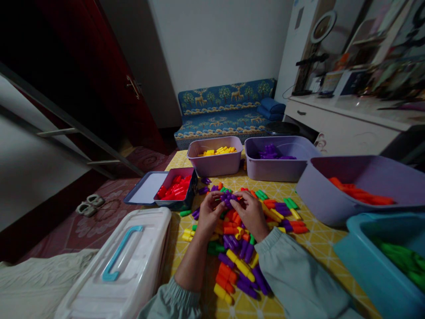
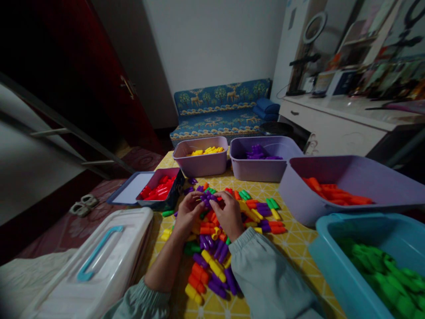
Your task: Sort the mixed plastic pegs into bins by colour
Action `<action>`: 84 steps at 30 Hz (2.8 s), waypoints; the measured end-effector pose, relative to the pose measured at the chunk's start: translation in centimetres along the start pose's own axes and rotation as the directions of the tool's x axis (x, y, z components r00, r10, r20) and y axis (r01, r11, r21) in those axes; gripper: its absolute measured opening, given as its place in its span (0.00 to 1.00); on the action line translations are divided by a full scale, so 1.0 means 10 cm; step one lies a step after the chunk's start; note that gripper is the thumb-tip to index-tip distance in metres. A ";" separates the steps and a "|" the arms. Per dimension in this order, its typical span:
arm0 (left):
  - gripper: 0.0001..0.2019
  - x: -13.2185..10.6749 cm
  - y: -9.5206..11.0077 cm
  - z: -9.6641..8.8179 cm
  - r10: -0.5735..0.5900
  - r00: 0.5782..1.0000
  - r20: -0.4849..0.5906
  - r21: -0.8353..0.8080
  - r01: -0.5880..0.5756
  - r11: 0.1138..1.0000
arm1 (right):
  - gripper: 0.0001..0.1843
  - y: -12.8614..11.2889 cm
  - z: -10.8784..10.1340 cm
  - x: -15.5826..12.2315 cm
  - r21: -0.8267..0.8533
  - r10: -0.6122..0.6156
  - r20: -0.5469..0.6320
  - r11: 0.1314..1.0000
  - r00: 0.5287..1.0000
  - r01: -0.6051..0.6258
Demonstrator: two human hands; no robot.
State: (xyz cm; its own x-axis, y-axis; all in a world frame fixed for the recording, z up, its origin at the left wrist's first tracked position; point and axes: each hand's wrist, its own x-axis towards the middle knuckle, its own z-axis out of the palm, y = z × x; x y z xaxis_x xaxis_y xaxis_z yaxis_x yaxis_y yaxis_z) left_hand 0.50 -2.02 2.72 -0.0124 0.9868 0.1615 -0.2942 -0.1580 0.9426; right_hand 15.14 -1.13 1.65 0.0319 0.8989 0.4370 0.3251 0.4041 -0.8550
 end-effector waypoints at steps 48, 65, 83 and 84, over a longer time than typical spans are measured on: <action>0.20 -0.02 0.06 0.04 -0.049 0.997 -0.051 0.025 0.050 0.998 | 0.10 -0.11 -0.03 -0.01 0.008 -0.007 -0.061 1.000 0.998 0.007; 0.21 0.01 -0.01 -0.01 -0.060 0.996 -0.069 0.029 0.062 0.998 | 0.14 -0.29 -0.65 1.00 0.658 0.370 -0.120 0.724 0.921 -0.205; 0.22 -0.01 0.02 0.01 -0.077 0.995 -0.057 0.007 0.078 0.997 | 0.18 -0.03 0.02 0.08 0.114 0.218 0.125 0.966 0.968 -0.232; 0.22 -0.01 0.02 0.01 -0.079 0.995 -0.052 0.007 0.080 0.997 | 0.17 -0.03 0.02 0.07 0.080 0.192 0.130 0.976 0.973 -0.203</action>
State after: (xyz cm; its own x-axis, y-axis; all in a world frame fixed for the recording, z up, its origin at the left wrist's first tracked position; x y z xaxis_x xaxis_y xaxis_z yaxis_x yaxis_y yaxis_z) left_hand 0.55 -2.19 2.93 -0.0391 0.9967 0.0706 -0.2878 -0.0789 0.9544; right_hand 14.89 -0.56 2.14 -0.0295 0.9739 0.2250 0.2351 0.2255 -0.9455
